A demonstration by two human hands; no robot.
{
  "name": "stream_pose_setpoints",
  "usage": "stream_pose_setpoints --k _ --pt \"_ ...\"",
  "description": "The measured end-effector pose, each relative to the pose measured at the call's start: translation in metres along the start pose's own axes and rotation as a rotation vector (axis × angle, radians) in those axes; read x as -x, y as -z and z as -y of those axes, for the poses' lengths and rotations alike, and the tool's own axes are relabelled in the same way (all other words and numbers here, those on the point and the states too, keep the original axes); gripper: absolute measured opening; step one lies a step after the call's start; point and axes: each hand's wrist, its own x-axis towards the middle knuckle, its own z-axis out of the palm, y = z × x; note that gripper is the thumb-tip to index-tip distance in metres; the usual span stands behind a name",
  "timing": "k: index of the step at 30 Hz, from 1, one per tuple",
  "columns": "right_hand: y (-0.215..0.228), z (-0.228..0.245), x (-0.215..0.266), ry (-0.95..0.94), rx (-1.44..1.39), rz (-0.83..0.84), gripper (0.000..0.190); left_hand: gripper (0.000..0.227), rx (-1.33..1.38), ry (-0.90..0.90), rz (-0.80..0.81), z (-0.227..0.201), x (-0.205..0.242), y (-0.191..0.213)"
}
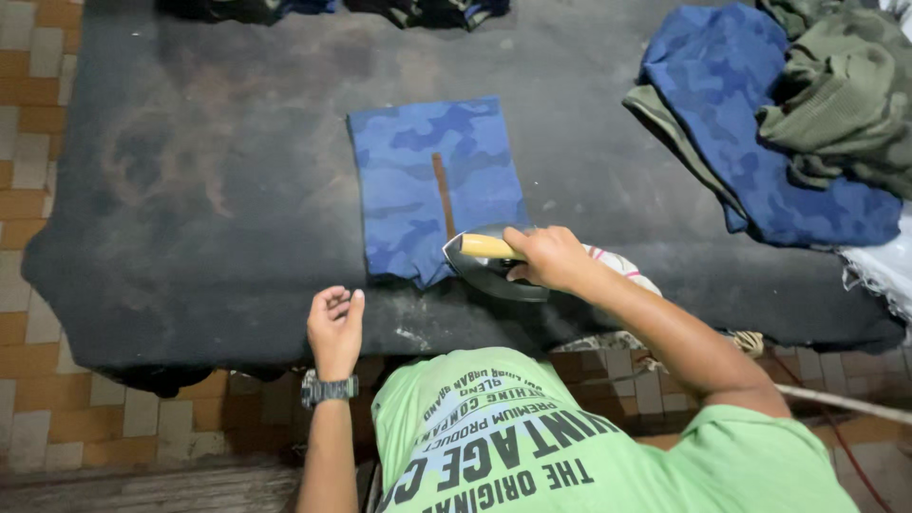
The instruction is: The person irons and folds camouflage and blue patterned shirts on a large ironing table. They smooth each shirt, use a steam iron to press it, fold it neatly, and place it aside before moving to the next item.
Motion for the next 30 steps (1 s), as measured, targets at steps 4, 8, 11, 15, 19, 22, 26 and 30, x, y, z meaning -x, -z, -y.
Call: stream_pose_setpoints --k 4,8,11,15,19,22,26,30 --pt "0.001 -0.036 0.035 -0.105 0.023 -0.140 0.059 0.052 -0.312 0.072 0.047 -0.010 -0.018 -0.021" --pt "0.014 -0.077 0.062 -0.416 0.151 -0.191 0.052 0.056 -0.521 0.086 0.077 -0.020 -0.034 -0.028" --pt "0.019 -0.094 0.083 -0.633 0.240 -0.341 0.042 0.055 -0.445 0.172 0.124 -0.012 -0.038 -0.034" --pt "0.002 -0.071 0.064 -0.480 0.793 -0.893 0.054 0.050 -0.223 0.235 0.128 0.010 -0.051 -0.047" --pt "-0.068 -0.021 0.020 -0.614 0.222 -0.560 0.040 0.038 -0.002 0.248 0.128 0.043 -0.058 -0.061" --pt "-0.116 -0.019 -0.002 -0.598 0.146 -0.643 0.038 0.030 0.145 0.193 0.150 0.055 -0.062 -0.063" --pt "-0.137 -0.039 -0.023 -0.663 -0.771 -0.617 0.031 0.029 0.284 0.100 0.207 0.040 -0.060 -0.060" --pt "-0.103 -0.045 -0.031 -0.545 -1.403 -0.625 0.035 0.029 0.416 -0.051 0.366 -0.012 -0.072 -0.045"
